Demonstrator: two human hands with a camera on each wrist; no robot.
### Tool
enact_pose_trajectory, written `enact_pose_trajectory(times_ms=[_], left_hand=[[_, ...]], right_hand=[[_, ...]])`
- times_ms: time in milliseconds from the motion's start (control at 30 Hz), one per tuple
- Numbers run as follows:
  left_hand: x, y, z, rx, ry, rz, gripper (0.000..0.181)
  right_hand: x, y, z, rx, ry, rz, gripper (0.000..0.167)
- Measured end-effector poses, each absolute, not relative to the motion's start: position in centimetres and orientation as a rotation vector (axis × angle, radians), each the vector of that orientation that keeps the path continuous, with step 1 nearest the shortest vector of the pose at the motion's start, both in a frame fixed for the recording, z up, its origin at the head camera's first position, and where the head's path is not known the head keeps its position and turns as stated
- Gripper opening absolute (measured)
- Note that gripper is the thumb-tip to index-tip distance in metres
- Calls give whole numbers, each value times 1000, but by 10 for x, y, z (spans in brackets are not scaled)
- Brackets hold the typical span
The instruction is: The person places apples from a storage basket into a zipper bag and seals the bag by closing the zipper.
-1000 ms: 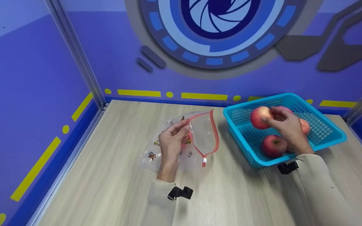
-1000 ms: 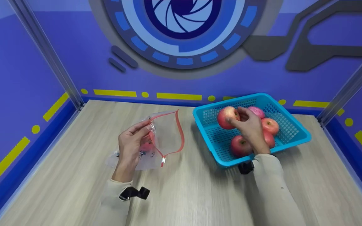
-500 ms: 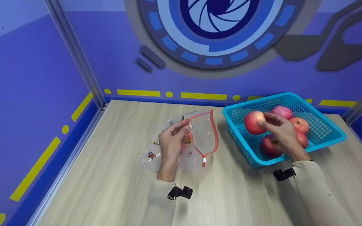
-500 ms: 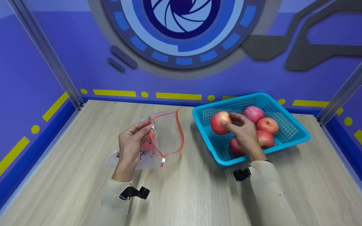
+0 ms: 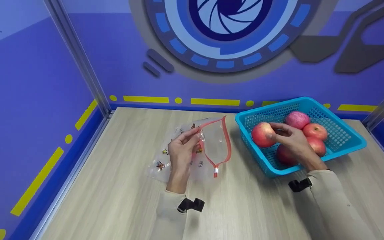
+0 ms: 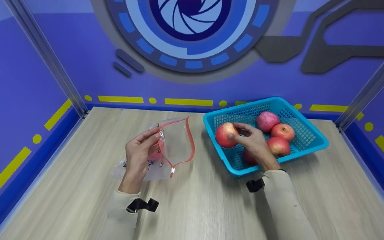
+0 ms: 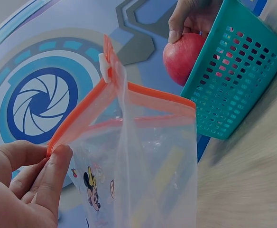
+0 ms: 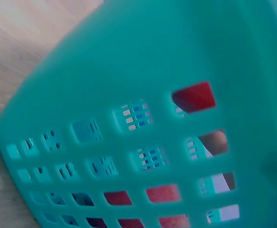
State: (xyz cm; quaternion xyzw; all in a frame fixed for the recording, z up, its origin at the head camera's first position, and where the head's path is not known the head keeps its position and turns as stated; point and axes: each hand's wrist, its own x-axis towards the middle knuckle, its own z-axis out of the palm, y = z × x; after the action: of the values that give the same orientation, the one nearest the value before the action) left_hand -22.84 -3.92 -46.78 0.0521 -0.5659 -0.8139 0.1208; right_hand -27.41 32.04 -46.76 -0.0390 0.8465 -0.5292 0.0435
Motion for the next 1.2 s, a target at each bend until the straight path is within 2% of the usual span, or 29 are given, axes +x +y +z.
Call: enact_pose_trajectory(times_ms=[367, 900, 1200], left_hand=[[-228, -39, -470, 121, -1642, -2380, 23], [-228, -39, -469, 121, -1627, -2391, 23], [-229, -40, -469, 124, -1621, -2392, 22]], right_hand=[[-272, 319, -468, -206, 2482, -1724, 63], [-270, 318, -466, -183, 2621, -1619, 69], [-264, 305, -461, -212, 2680, -1774, 67]])
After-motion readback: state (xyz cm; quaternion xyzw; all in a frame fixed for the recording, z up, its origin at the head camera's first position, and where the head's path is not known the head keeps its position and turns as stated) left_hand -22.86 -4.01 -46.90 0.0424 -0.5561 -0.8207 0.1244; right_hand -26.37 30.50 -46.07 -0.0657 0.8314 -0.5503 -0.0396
